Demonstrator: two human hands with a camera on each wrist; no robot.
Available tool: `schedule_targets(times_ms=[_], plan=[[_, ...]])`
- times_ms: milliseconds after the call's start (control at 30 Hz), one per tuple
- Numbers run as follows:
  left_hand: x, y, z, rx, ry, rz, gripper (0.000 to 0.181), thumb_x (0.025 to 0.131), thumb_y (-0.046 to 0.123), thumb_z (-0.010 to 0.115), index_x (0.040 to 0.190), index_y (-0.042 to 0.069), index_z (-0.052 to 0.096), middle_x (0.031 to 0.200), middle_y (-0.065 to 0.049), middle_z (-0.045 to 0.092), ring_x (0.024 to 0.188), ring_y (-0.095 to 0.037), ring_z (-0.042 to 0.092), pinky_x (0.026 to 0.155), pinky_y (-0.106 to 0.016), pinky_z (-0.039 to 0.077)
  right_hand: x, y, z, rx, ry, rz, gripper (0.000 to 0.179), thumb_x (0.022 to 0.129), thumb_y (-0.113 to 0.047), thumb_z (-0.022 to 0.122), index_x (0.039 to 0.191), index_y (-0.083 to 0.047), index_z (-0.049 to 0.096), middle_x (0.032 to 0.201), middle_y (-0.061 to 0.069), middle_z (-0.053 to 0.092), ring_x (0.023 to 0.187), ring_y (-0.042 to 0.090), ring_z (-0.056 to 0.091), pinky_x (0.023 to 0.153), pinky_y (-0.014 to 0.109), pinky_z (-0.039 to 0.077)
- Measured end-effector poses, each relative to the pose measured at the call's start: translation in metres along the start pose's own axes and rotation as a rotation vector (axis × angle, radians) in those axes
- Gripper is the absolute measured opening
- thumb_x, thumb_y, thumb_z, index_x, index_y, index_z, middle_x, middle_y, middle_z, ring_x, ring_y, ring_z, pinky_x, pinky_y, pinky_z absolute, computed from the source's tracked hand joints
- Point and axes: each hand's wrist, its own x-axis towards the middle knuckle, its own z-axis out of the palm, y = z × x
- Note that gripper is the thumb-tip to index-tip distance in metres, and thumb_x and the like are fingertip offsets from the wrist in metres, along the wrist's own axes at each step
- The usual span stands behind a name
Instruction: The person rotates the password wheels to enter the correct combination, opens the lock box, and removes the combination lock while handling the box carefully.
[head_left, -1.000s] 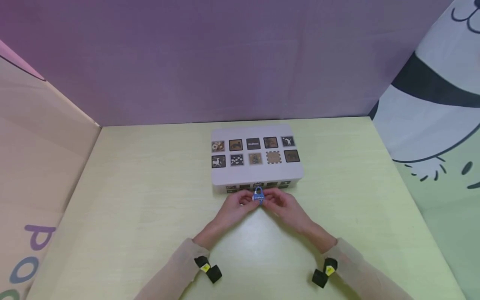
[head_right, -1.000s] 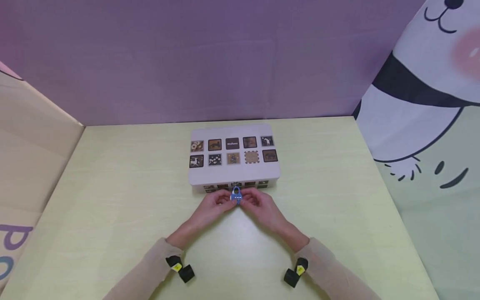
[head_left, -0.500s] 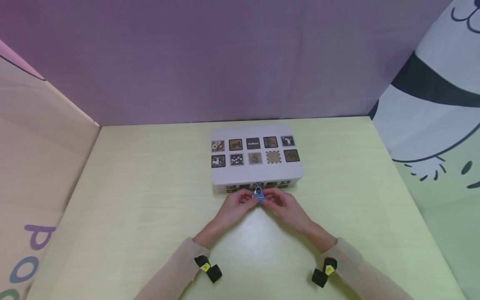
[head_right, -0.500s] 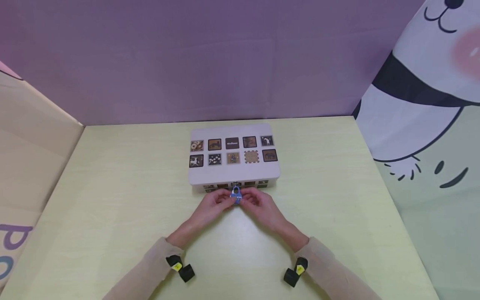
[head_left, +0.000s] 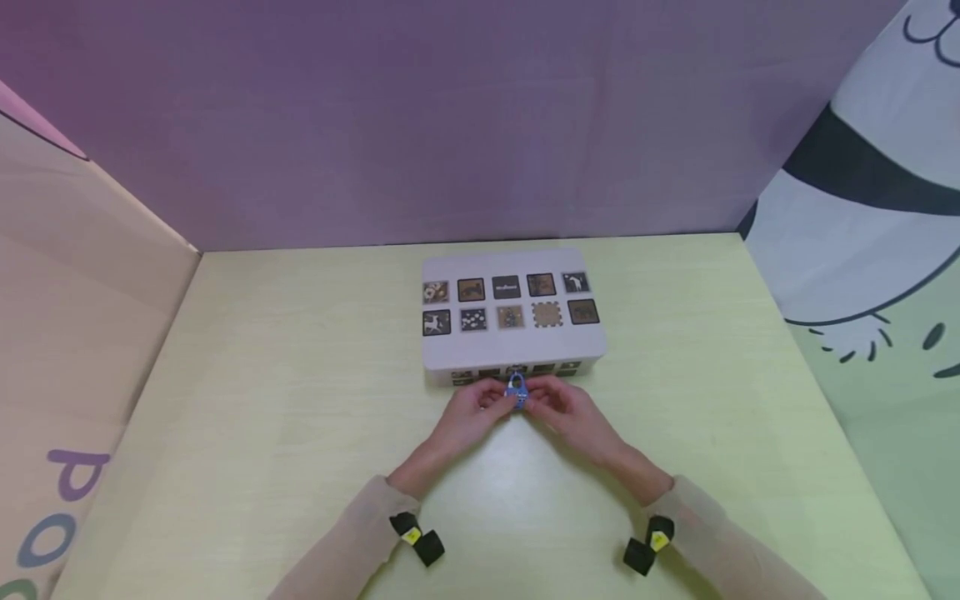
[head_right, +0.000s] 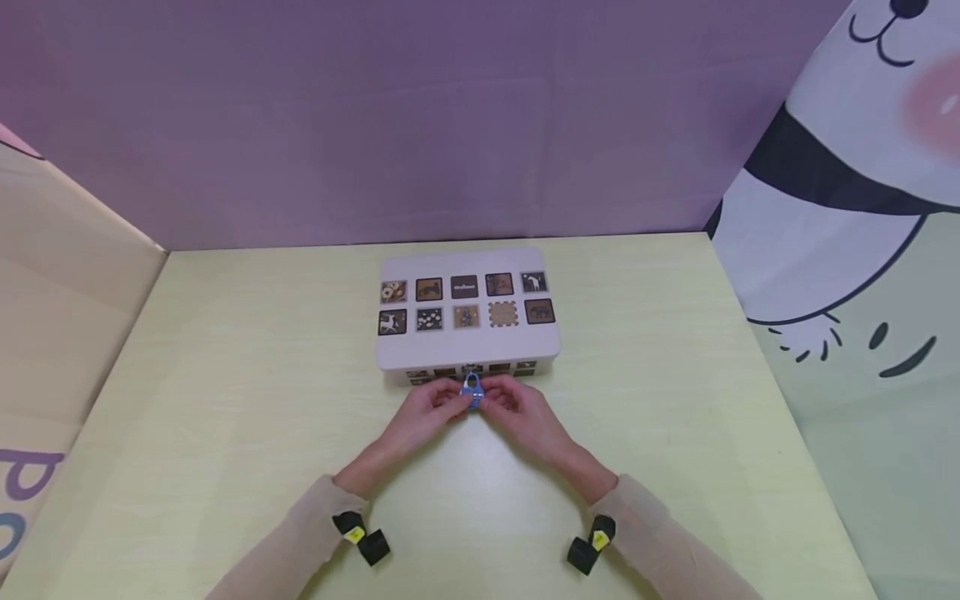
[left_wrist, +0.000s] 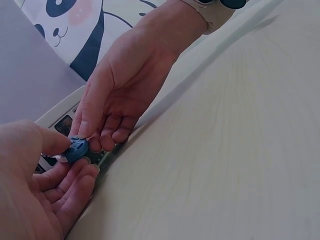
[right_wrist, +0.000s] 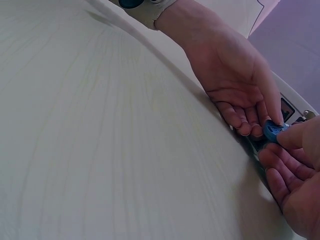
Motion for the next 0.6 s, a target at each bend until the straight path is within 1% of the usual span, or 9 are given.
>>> schedule_targets(times_ms=[133, 367, 600], plan=[[-0.0001, -0.0016, -0.001, 0.02, -0.005, 0.01, 0.032, 0.098, 0.026, 0.07, 0.118, 0.001, 0.068, 0.1, -0.006, 0.07, 0.087, -0.015, 0.063, 0.081, -0.031, 0.056, -0.0005, -0.0005, 0.0007, -0.007, 0.005, -0.001, 0.032, 0.101, -0.009, 0.064, 0.13, 0.004, 0.06, 0.112, 0.016, 0.069, 0.103, 0.02, 0.064, 0.091, 0.025, 0.056], [-0.0013, -0.0011, -0.0027, 0.003, -0.02, 0.01, 0.032, 0.096, 0.023, 0.072, 0.119, 0.001, 0.067, 0.103, -0.007, 0.069, 0.09, -0.016, 0.062, 0.083, -0.031, 0.055, -0.0001, 0.0001, 0.0009, -0.004, 0.005, 0.004, 0.032, 0.101, -0.008, 0.064, 0.13, 0.004, 0.06, 0.112, 0.016, 0.069, 0.103, 0.022, 0.064, 0.092, 0.025, 0.055], [-0.0016, 0.0, -0.0029, 0.004, -0.017, 0.008, 0.032, 0.095, 0.023, 0.073, 0.119, 0.001, 0.067, 0.103, -0.007, 0.07, 0.09, -0.016, 0.062, 0.082, -0.032, 0.055, 0.0005, -0.0006, 0.001, 0.002, 0.003, 0.011, 0.031, 0.1, -0.008, 0.064, 0.13, 0.003, 0.061, 0.112, 0.016, 0.069, 0.104, 0.023, 0.064, 0.093, 0.025, 0.055]])
